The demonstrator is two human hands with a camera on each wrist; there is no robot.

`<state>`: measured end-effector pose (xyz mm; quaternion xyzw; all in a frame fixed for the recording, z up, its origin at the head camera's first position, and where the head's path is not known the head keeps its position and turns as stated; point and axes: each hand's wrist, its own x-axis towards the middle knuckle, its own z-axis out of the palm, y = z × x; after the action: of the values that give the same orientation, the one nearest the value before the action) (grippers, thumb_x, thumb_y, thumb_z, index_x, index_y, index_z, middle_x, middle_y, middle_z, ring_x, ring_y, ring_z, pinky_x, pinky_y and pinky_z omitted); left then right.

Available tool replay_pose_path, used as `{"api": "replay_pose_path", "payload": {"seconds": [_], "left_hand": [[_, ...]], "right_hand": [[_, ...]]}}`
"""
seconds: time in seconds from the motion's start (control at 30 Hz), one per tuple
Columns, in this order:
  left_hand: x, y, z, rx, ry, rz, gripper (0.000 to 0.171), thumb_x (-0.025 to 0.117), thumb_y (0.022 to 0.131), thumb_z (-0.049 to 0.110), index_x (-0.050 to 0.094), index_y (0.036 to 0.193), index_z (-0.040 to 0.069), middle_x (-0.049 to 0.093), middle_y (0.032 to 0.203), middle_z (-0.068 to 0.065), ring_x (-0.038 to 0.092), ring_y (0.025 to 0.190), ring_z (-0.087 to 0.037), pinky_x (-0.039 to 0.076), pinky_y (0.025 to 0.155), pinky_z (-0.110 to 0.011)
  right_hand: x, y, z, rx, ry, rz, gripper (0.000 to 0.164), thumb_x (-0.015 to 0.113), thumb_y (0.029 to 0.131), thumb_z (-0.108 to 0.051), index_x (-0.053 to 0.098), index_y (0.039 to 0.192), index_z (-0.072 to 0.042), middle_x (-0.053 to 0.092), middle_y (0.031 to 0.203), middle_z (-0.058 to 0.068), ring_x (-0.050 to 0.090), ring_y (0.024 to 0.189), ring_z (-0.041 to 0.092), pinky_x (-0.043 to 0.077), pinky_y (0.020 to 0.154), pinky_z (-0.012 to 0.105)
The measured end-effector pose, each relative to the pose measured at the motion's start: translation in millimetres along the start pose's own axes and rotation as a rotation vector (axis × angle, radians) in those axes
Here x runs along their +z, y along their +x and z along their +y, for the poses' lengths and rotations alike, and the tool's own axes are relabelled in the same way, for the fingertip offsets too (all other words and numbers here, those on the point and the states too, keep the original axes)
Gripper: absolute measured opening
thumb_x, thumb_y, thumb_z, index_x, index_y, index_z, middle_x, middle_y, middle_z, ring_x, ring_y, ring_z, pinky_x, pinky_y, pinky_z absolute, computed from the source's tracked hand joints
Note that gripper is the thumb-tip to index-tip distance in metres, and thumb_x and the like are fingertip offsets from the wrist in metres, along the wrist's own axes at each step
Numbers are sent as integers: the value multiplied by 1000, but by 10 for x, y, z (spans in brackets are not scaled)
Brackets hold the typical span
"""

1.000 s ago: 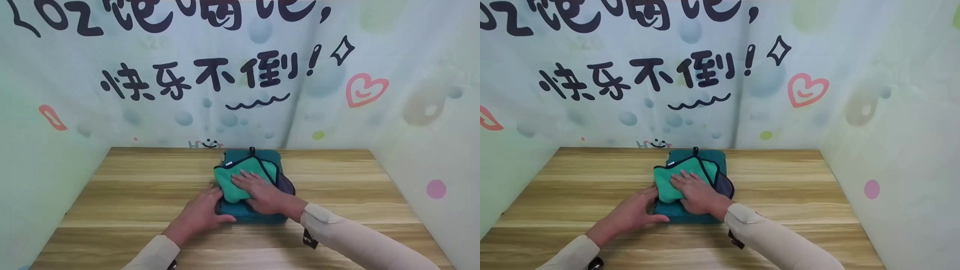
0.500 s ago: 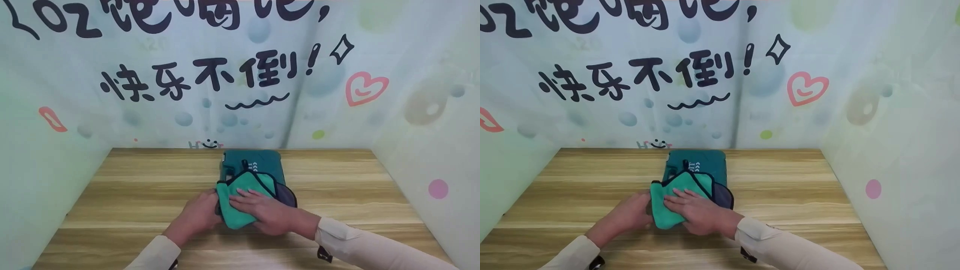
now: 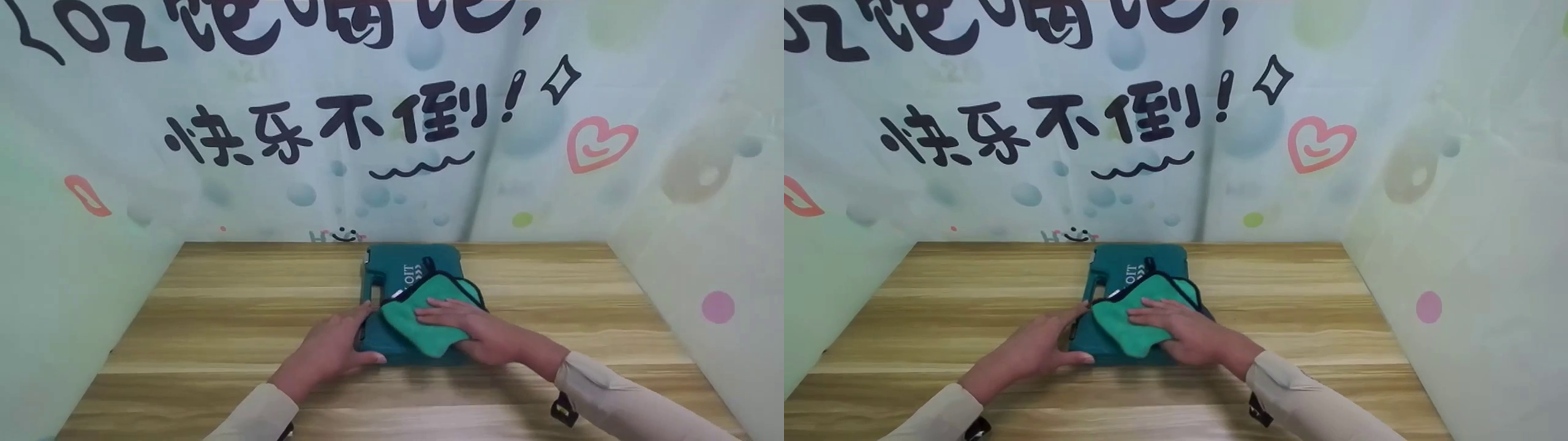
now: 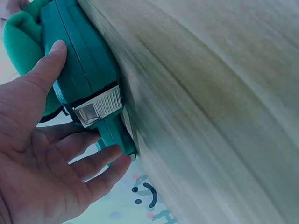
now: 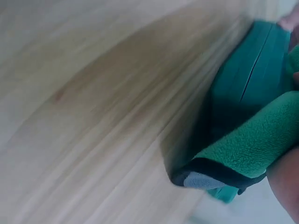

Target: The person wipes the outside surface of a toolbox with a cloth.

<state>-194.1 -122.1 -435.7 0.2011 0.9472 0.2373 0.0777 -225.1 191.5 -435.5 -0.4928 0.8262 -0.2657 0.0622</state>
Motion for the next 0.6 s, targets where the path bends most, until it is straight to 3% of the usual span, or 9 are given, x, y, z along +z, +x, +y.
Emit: {"api": "replay_pose_path", "payload": {"seconds": [0.2, 0.4, 0.5, 0.6], "left_hand": [[0, -1, -1, -3, -19, -2, 102, 79, 81, 57, 33, 159, 9, 41, 156, -16, 45, 136, -38, 40, 106, -55], [22, 2, 14, -15, -21, -14, 104, 79, 81, 57, 31, 161, 11, 39, 158, -15, 43, 139, -36, 39, 107, -54], [35, 0, 22, -14, -16, -8, 103, 78, 81, 57, 30, 161, 11, 39, 158, -15, 42, 139, -36, 39, 107, -54], [40, -7, 31, -10, -9, -2, 103, 79, 82, 55, 30, 161, 11, 38, 158, -15, 42, 140, -36, 38, 108, -53]], "right_hand": [[-71, -6, 258, 81, 63, 153, 53, 49, 101, 2, 48, 152, -9, 42, 158, 3, 20, 151, 29, 16, 117, 58], [-156, 2, 517, 235, 181, 291, 53, 49, 105, -2, 41, 156, -10, 35, 161, 9, 19, 151, 32, 16, 116, 60], [-252, -79, 657, 338, 260, 399, 37, 48, 106, -6, 55, 142, -2, 57, 138, 15, 45, 134, 32, 33, 110, 55], [-379, -275, 762, 510, 387, 580, 24, 49, 108, -12, 61, 120, 5, 62, 107, 12, 58, 104, 25, 47, 93, 42]]}}
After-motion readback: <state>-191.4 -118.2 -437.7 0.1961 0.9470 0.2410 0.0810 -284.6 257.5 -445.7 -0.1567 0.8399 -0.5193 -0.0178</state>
